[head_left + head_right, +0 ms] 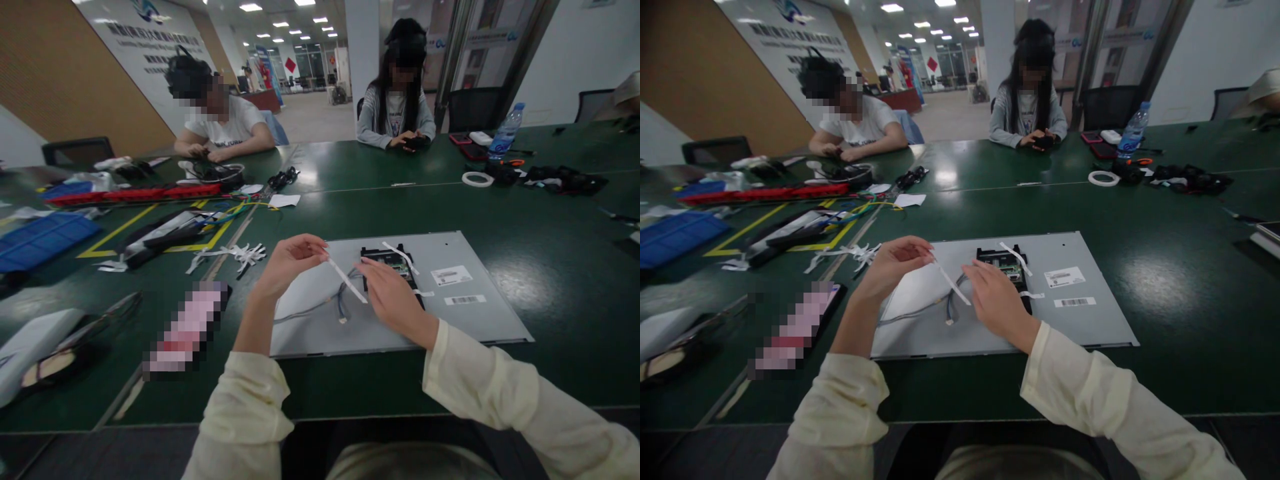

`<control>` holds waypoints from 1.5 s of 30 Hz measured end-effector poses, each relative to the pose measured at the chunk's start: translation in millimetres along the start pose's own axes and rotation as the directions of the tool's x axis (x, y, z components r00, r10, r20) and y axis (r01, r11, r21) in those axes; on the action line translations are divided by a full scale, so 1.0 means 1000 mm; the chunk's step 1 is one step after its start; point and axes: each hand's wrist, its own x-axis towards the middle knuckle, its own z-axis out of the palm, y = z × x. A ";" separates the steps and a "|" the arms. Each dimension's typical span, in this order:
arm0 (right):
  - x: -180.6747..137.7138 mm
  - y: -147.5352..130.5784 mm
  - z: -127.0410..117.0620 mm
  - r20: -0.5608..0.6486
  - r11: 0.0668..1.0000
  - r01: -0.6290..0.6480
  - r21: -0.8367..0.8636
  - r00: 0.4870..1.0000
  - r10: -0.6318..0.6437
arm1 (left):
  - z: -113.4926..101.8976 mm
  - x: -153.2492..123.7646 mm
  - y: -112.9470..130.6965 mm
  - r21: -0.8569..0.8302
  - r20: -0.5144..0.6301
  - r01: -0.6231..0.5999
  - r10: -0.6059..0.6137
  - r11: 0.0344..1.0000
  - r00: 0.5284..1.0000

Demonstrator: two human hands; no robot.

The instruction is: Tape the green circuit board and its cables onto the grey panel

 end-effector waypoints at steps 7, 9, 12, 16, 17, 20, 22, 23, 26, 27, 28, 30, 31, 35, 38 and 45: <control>0.002 -0.014 -0.004 0.020 0.852 -0.247 0.462 0.963 0.268 | 0.010 0.003 -0.006 -0.010 0.013 0.026 -0.025 1.000 1.000; 0.004 -0.013 0.001 0.016 0.810 -0.283 0.513 0.947 0.321 | 0.014 0.003 -0.007 0.001 0.045 0.047 -0.047 0.999 0.998; 0.006 -0.008 0.009 0.034 0.751 -0.322 0.576 0.928 0.372 | 0.018 0.003 -0.007 0.008 0.047 0.051 -0.051 0.999 0.998; 0.005 0.000 0.013 0.074 0.671 -0.364 0.646 0.905 0.419 | 0.021 0.004 -0.008 0.021 -0.009 0.033 -0.033 0.999 0.999; 0.004 0.000 0.013 0.072 0.667 -0.362 0.651 0.904 0.421 | 0.021 0.005 -0.009 0.027 -0.047 0.042 -0.041 0.999 0.998; 0.004 -0.002 0.012 0.037 0.690 -0.336 0.641 0.912 0.410 | 0.025 0.006 -0.011 -0.044 -0.125 0.189 -0.193 0.981 0.973; 0.005 -0.004 0.010 0.006 0.710 -0.311 0.631 0.918 0.397 | 0.027 0.005 -0.013 -0.150 -0.020 0.337 -0.343 0.930 0.939; 0.005 -0.005 0.009 -0.005 0.718 -0.299 0.629 0.922 0.388 | 0.029 0.004 -0.013 -0.185 0.058 0.394 -0.390 0.900 0.919; 0.005 -0.006 0.008 -0.007 0.729 -0.277 0.626 0.933 0.360 | 0.034 0.002 -0.015 -0.157 0.203 0.451 -0.419 0.879 0.885; 0.005 -0.006 0.008 -0.002 0.732 -0.272 0.625 0.937 0.350 | 0.035 0.001 -0.016 -0.123 0.215 0.438 -0.407 0.891 0.888; 0.005 -0.006 0.008 0.003 0.734 -0.271 0.623 0.939 0.344 | 0.036 0.001 -0.016 -0.090 0.221 0.416 -0.389 0.905 0.894; 0.005 -0.004 0.009 0.022 0.745 -0.275 0.608 0.943 0.331 | 0.037 0.000 -0.016 -0.036 0.215 0.365 -0.350 0.930 0.912; 0.004 -0.004 0.009 0.032 0.759 -0.277 0.589 0.947 0.320 | 0.037 0.001 -0.016 -0.013 0.200 0.342 -0.332 0.940 0.922; 0.002 -0.005 0.010 0.079 0.868 -0.223 0.444 0.974 0.211 | 0.037 0.002 -0.018 0.105 0.112 0.283 -0.294 0.953 0.949; -0.001 -0.007 0.010 0.088 0.936 -0.144 0.320 0.989 0.122 | 0.037 0.003 -0.021 0.166 0.105 0.258 -0.277 0.952 0.955; -0.002 -0.006 0.008 0.077 0.998 -0.063 0.023 0.995 0.061 | 0.037 0.002 -0.026 0.117 0.159 0.282 -0.299 0.952 0.941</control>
